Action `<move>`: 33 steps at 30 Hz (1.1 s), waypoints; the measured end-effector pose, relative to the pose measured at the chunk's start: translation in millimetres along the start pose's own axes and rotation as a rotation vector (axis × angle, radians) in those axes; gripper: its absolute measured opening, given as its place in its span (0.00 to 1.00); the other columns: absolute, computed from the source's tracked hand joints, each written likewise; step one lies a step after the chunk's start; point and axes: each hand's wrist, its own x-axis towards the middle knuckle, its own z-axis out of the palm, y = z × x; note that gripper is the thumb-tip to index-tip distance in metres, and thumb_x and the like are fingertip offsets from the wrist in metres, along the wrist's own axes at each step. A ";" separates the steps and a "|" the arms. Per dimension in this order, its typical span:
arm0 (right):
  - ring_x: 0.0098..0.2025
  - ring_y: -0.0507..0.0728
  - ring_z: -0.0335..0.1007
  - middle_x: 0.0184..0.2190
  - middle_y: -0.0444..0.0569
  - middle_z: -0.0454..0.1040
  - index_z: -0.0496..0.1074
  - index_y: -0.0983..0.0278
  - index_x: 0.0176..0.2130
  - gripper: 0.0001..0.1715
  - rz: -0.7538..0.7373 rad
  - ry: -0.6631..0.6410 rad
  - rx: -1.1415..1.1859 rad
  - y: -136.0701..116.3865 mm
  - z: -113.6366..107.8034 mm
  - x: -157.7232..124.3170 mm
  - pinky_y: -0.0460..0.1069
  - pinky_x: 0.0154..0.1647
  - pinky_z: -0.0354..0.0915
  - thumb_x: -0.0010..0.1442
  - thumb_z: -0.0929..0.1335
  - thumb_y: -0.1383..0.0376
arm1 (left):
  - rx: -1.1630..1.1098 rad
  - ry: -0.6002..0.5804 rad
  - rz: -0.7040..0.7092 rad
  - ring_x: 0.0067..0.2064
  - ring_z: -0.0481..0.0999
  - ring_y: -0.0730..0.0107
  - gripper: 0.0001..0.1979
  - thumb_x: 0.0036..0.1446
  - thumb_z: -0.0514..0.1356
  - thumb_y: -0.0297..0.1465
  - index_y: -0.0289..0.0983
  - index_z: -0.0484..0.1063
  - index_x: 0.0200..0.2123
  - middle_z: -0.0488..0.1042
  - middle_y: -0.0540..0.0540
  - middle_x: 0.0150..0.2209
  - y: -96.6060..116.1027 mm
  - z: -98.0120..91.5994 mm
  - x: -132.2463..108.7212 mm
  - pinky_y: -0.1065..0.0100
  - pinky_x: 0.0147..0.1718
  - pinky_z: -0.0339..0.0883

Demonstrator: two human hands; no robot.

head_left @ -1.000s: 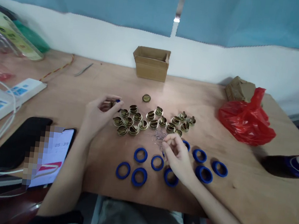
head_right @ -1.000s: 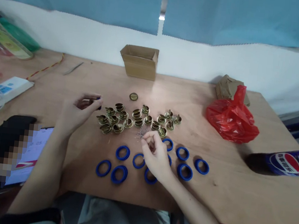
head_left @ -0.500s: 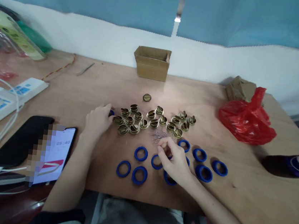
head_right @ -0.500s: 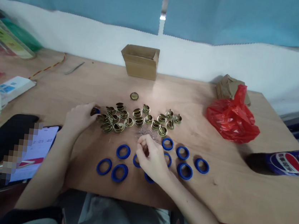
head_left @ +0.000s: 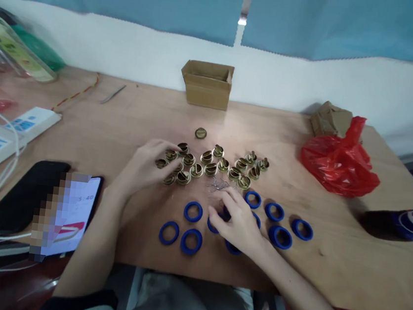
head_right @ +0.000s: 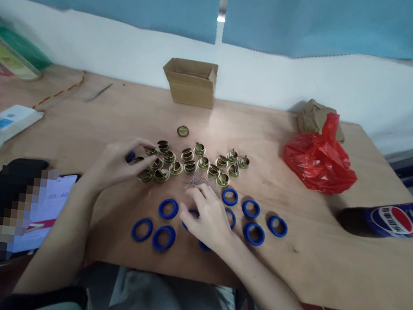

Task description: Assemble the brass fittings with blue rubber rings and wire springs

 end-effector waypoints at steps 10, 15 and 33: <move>0.53 0.65 0.68 0.54 0.57 0.73 0.73 0.62 0.58 0.23 -0.139 -0.168 -0.231 -0.6 11.4 -2.2 0.60 0.52 0.65 0.66 0.69 0.57 | 0.041 -0.260 0.236 0.50 0.75 0.51 0.09 0.56 0.67 0.35 0.39 0.80 0.39 0.79 0.41 0.44 -3.7 15.9 -5.4 0.51 0.52 0.68; 0.56 0.67 0.64 0.59 0.59 0.70 0.70 0.61 0.62 0.27 -0.179 -0.241 -0.320 -2.4 8.6 -0.1 0.62 0.56 0.62 0.69 0.67 0.54 | 0.099 -0.268 0.241 0.51 0.73 0.49 0.09 0.57 0.66 0.33 0.39 0.80 0.41 0.76 0.40 0.47 -4.4 20.2 -7.9 0.49 0.51 0.67; 0.55 0.62 0.66 0.54 0.51 0.77 0.71 0.62 0.59 0.19 -0.261 -0.273 -0.282 -4.2 16.4 -2.0 0.61 0.62 0.60 0.72 0.65 0.61 | -0.244 -0.098 0.184 0.45 0.80 0.65 0.13 0.59 0.62 0.26 0.39 0.69 0.48 0.79 0.45 0.46 34.2 36.3 -12.3 0.65 0.45 0.74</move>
